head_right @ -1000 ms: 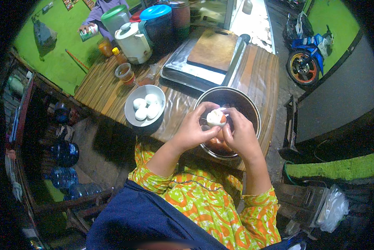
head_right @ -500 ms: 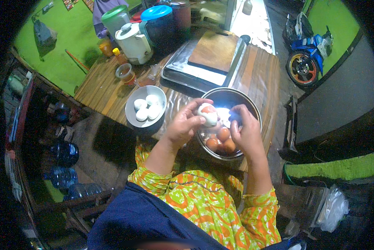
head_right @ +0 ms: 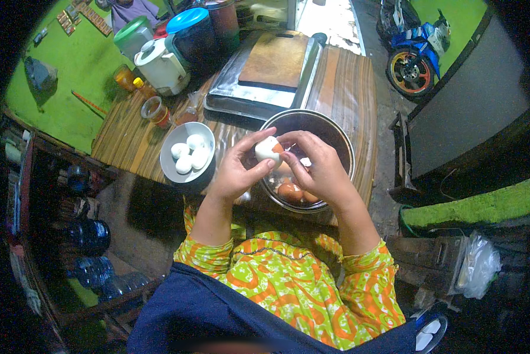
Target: The person peels hard-boiled eggs by hand, removing the shells and placing the peeled eggs into a small white bowl. The person handles each egg individually, cracks the shell, and removes fragments over a metal pot.
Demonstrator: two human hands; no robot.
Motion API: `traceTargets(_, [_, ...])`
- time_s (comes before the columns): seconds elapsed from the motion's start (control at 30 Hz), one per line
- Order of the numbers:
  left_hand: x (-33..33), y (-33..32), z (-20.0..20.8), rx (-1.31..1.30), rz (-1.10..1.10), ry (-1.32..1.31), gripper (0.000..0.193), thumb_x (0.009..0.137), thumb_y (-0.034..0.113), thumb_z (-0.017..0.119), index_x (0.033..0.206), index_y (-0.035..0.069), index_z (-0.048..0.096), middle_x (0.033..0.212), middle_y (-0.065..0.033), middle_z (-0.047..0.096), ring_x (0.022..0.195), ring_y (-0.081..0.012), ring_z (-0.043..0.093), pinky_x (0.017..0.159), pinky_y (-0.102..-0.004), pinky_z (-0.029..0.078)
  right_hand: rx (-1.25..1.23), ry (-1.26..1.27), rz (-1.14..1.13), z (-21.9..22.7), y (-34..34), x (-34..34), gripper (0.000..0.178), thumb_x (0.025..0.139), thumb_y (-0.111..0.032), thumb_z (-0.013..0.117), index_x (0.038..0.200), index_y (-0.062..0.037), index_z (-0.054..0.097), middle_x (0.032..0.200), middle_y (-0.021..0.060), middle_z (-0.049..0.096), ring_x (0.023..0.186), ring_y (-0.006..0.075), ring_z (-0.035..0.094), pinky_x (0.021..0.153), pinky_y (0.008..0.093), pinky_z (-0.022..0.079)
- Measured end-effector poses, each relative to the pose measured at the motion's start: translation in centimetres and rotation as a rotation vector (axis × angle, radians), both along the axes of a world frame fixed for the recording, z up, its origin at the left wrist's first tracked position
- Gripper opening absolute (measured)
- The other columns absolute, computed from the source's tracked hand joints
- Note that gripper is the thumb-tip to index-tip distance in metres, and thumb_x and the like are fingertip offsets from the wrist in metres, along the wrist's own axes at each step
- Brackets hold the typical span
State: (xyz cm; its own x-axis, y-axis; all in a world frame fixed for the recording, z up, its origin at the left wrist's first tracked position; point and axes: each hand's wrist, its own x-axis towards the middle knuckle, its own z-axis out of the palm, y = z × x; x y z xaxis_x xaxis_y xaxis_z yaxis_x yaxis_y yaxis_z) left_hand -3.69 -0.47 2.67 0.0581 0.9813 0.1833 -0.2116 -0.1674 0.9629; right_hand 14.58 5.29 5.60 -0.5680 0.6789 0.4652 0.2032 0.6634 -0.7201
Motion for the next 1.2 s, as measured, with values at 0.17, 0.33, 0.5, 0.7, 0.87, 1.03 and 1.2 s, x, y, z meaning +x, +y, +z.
traceTargets(0.17, [-0.2, 0.0, 0.2, -0.061, 0.003, 0.060, 0.054, 0.084, 0.007, 0.070, 0.135, 0.001, 0.051, 0.122, -0.0071, 0.057, 0.105, -0.0125, 0.056, 0.092, -0.0277, 0.046, 0.086, 0.002, -0.085, -1.4, -0.4, -0.5, 0.020, 0.086, -0.003, 0.062, 0.105, -0.0017, 0.061, 0.094, 0.0166, 0.065, 0.087, 0.0324, 0.066, 0.075, 0.0381, 0.053])
traceTargets(0.33, [0.2, 0.1, -0.1, -0.110, -0.024, -0.049, 0.059, 0.082, 0.007, 0.071, 0.136, 0.001, 0.049, 0.120, -0.0075, 0.057, 0.107, -0.0145, 0.056, 0.095, -0.0303, 0.045, 0.145, 0.059, -0.247, -2.4, -0.8, -1.3, 0.010, 0.088, -0.003, 0.059, 0.097, -0.0025, 0.063, 0.087, 0.0163, 0.065, 0.080, 0.0343, 0.066, 0.070, 0.0389, 0.052])
traceTargets(0.5, [-0.1, 0.5, -0.7, -0.047, -0.105, -0.366, 0.066, 0.076, 0.002, 0.063, 0.138, 0.001, 0.040, 0.124, -0.0158, 0.057, 0.112, -0.0252, 0.059, 0.100, -0.0356, 0.046, -0.271, 0.294, -0.270, -2.9, 0.1, -0.6, 0.011, 0.096, -0.008, 0.053, 0.096, -0.0013, 0.062, 0.078, 0.0076, 0.066, 0.070, 0.0118, 0.064, 0.062, 0.0281, 0.051])
traceTargets(0.7, [-0.4, 0.6, -0.7, -0.090, -0.170, -0.767, 0.058, 0.080, -0.003, 0.053, 0.136, 0.002, 0.039, 0.124, -0.0194, 0.054, 0.126, -0.0374, 0.050, 0.105, -0.0457, 0.045, -0.403, 0.467, -0.131, -3.3, 0.7, 0.6, 0.014, 0.100, -0.011, 0.050, 0.102, -0.0004, 0.059, 0.086, 0.0038, 0.066, 0.072, 0.0076, 0.060, 0.065, 0.0227, 0.050])
traceTargets(0.87, [-0.5, 1.2, -1.2, -0.078, -0.072, -0.886, 0.047, 0.088, -0.002, 0.049, 0.133, 0.002, 0.038, 0.124, -0.0215, 0.053, 0.125, -0.0441, 0.049, 0.102, -0.0494, 0.048, -0.418, 0.616, -0.057, -3.2, 0.3, 1.8, 0.014, 0.101, -0.012, 0.048, 0.106, -0.0005, 0.056, 0.091, 0.0056, 0.064, 0.078, 0.0081, 0.060, 0.068, 0.0229, 0.050])
traceTargets(1.03, [-1.3, 1.0, -1.6, -0.049, 0.072, -0.660, 0.051, 0.086, -0.001, 0.056, 0.134, 0.003, 0.040, 0.121, -0.0194, 0.055, 0.121, -0.0399, 0.053, 0.101, -0.0472, 0.049, -0.116, 0.109, -0.221, -2.3, 1.1, 4.0, 0.034, 0.090, 0.000, 0.055, 0.124, -0.0014, 0.058, 0.111, 0.0142, 0.065, 0.103, 0.0235, 0.064, 0.092, 0.0332, 0.049])
traceTargets(1.2, [-6.4, 0.2, -1.7, 0.202, 0.614, 0.139, 0.046, 0.083, -0.004, 0.063, 0.125, 0.009, 0.052, 0.111, -0.0056, 0.053, 0.099, -0.0131, 0.056, 0.084, -0.0270, 0.049, -0.077, -0.087, -0.368, -2.5, 1.6, 5.2, 0.048, 0.089, -0.003, 0.056, 0.137, -0.0060, 0.048, 0.136, 0.0163, 0.050, 0.118, 0.0279, 0.056, 0.099, 0.0360, 0.045])
